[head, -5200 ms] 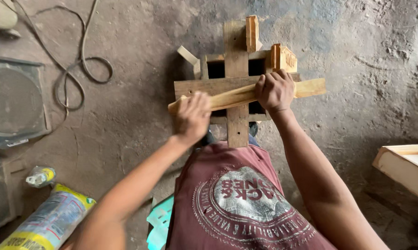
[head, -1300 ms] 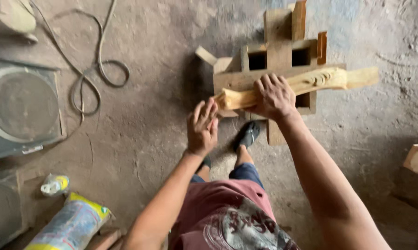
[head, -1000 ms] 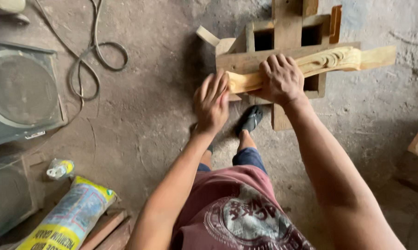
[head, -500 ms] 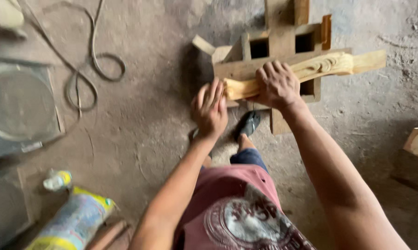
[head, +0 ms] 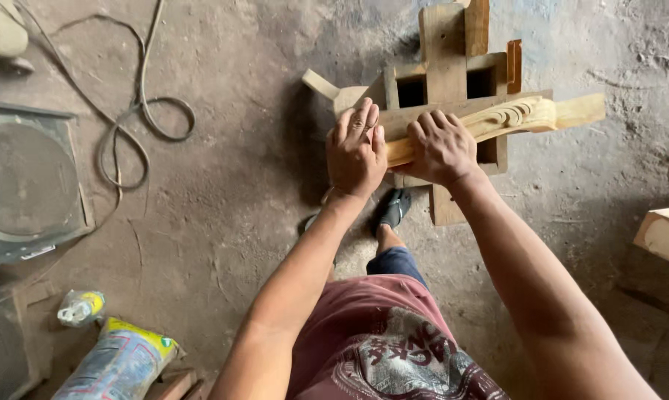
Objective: The person sands the surfaces and decorative carvings of a curved wooden component by hand.
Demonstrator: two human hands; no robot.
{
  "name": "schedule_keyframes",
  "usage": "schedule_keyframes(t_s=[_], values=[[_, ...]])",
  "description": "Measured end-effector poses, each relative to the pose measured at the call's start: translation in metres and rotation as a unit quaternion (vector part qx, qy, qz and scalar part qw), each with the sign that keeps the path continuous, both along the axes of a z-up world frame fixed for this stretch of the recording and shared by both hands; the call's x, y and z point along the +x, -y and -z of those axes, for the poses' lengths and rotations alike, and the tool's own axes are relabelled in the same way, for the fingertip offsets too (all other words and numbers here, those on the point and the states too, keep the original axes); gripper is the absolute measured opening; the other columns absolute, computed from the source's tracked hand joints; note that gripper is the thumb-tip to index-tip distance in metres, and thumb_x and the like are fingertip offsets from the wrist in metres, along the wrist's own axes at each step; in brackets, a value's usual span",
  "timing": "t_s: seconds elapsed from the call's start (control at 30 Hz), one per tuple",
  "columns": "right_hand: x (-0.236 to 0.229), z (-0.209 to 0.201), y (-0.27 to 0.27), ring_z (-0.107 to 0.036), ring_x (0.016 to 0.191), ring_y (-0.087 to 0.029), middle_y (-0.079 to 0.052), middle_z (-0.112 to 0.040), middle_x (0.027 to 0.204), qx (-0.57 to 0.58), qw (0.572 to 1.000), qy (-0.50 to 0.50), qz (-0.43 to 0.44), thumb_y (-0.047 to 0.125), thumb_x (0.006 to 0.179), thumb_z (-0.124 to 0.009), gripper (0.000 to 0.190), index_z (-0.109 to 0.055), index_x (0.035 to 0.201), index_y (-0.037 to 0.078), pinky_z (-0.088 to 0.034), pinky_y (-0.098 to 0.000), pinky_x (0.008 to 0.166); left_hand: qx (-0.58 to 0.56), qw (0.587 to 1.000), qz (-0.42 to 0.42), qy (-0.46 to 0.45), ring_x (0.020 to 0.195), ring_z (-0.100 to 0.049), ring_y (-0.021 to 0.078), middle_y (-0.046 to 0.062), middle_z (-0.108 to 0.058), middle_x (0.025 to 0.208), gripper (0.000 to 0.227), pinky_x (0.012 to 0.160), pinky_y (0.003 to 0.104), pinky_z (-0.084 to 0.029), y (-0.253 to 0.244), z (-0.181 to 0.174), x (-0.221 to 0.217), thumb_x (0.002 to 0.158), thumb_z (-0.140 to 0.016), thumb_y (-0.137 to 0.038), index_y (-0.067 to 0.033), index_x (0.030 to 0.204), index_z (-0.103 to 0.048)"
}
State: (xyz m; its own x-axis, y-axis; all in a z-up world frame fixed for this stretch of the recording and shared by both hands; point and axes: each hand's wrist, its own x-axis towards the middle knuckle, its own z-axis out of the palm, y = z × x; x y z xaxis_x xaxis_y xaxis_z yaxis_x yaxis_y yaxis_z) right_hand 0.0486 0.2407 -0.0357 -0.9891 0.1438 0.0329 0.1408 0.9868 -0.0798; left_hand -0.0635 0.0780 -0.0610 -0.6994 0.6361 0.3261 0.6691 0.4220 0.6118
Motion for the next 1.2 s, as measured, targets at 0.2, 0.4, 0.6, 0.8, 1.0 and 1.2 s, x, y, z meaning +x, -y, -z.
schedule_keyframes(t_s=[0.2, 0.4, 0.6, 0.8, 1.0, 1.2], values=[[-0.003, -0.002, 0.000, -0.062, 0.092, -0.029, -0.012, -0.062, 0.093, 0.033, 0.999, -0.003, -0.010, 0.073, 0.058, -0.084, 0.080, -0.065, 0.096, 0.005, -0.049, -0.0396, 0.084, 0.014, 1.000, 0.006, -0.019, 0.134, -0.056, 0.0304, 0.010, -0.061, 0.148, 0.038, 0.108, 0.046, -0.045, 0.063, -0.001, 0.024, 0.105, -0.056, -0.019, -0.0074, 0.141, -0.064], [-0.001, -0.003, -0.002, -0.062, 0.098, -0.028, -0.010, -0.063, 0.098, 0.045, 0.998, -0.021, -0.028, 0.073, 0.064, -0.084, 0.077, -0.064, 0.099, 0.007, -0.049, -0.0391, 0.086, -0.021, 1.000, 0.012, 0.006, 0.136, -0.055, 0.0305, 0.006, -0.057, 0.152, 0.041, 0.108, 0.048, -0.044, 0.006, 0.014, 0.002, 0.104, -0.057, -0.022, -0.0091, 0.143, -0.061], [-0.003, 0.001, -0.002, -0.062, 0.091, -0.027, -0.012, -0.062, 0.093, 0.013, 1.000, 0.003, -0.005, 0.076, 0.057, -0.084, 0.083, -0.064, 0.094, 0.005, -0.049, -0.0390, 0.082, -0.020, 0.998, 0.045, -0.038, 0.141, -0.052, 0.0310, 0.006, -0.054, 0.156, 0.041, 0.112, 0.049, -0.042, 0.058, 0.003, 0.013, 0.106, -0.055, -0.020, -0.0112, 0.146, -0.059], [0.006, 0.007, -0.002, -0.061, 0.097, -0.023, -0.006, -0.061, 0.100, 0.045, 0.999, -0.024, -0.013, 0.074, 0.076, -0.082, 0.070, -0.063, 0.101, 0.011, -0.048, -0.0355, 0.088, -0.022, 0.995, 0.093, -0.025, 0.142, -0.053, 0.0264, 0.004, -0.055, 0.156, 0.042, 0.108, 0.043, -0.043, 0.035, 0.010, 0.002, 0.107, -0.057, -0.021, -0.0110, 0.148, -0.059], [0.007, 0.012, -0.005, -0.062, 0.090, -0.023, -0.008, -0.061, 0.094, 0.092, 0.995, 0.013, -0.024, 0.085, 0.069, -0.076, 0.082, -0.064, 0.098, 0.009, -0.048, -0.0356, 0.080, -0.037, 0.993, 0.107, -0.026, 0.144, -0.052, 0.0271, 0.003, -0.052, 0.159, 0.045, 0.110, 0.043, -0.042, 0.060, 0.005, 0.003, 0.108, -0.056, -0.021, -0.0138, 0.152, -0.053], [0.006, 0.007, -0.003, -0.062, 0.095, -0.023, -0.007, -0.062, 0.099, 0.048, 0.999, 0.021, -0.006, 0.080, 0.068, -0.077, 0.081, -0.065, 0.105, 0.009, -0.048, -0.0371, 0.086, 0.026, 0.986, 0.163, -0.015, 0.148, -0.045, 0.0386, 0.019, -0.040, 0.163, 0.047, 0.122, 0.048, -0.040, 0.072, 0.009, -0.010, 0.112, -0.055, -0.021, -0.0180, 0.158, -0.047]])
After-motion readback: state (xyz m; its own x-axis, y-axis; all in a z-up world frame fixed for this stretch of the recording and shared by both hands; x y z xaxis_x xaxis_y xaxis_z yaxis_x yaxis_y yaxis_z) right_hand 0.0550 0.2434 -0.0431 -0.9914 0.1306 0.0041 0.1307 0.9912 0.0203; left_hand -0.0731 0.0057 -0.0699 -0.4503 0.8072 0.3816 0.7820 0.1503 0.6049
